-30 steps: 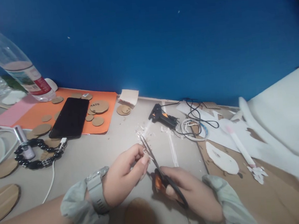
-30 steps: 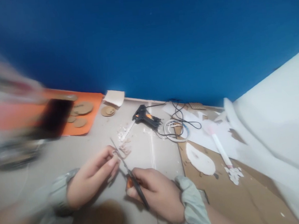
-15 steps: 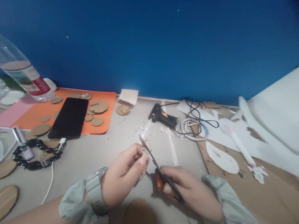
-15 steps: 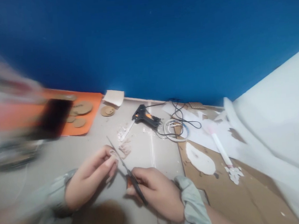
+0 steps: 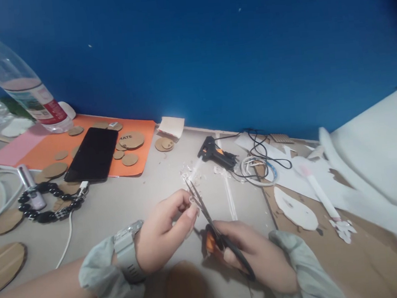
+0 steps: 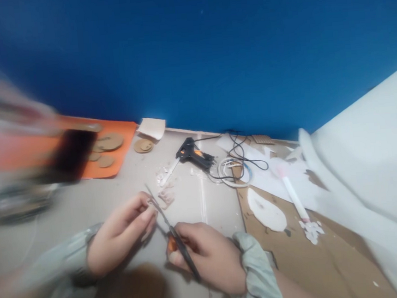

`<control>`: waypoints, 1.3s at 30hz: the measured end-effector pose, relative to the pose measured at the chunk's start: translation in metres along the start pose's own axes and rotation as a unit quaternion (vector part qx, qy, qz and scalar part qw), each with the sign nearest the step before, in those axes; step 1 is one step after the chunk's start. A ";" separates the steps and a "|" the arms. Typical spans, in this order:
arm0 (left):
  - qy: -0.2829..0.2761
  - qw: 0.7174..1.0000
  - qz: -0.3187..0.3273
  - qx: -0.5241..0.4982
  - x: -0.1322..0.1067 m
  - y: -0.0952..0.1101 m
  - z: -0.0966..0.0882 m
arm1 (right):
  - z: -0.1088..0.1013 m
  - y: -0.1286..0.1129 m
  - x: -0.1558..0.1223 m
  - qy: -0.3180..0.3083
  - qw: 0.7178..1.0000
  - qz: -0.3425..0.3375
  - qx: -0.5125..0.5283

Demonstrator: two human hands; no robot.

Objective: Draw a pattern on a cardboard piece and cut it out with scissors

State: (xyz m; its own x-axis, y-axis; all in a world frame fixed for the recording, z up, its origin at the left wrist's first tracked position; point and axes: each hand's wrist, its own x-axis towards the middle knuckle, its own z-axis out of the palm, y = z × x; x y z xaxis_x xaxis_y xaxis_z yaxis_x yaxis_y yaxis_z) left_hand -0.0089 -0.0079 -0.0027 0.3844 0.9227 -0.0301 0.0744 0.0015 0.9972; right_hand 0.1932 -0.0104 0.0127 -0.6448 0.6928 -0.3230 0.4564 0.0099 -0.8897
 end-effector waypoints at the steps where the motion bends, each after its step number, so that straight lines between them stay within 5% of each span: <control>1: 0.002 1.000 0.002 0.005 0.000 0.000 0.000 | 0.000 0.001 0.000 0.000 1.000 -0.002 -0.001; 39: 0.006 0.999 -0.005 -0.052 0.001 -0.001 0.002 | 0.012 0.006 0.000 0.079 0.997 -0.005 0.000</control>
State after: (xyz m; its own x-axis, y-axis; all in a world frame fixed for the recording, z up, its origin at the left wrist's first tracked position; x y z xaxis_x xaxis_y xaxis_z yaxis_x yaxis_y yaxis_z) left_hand -0.0066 -0.0073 -0.0038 0.3736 0.9268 -0.0389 -0.0175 0.0490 0.9986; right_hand 0.1887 -0.0193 0.0039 -0.5447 0.7977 -0.2588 0.4500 0.0176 -0.8929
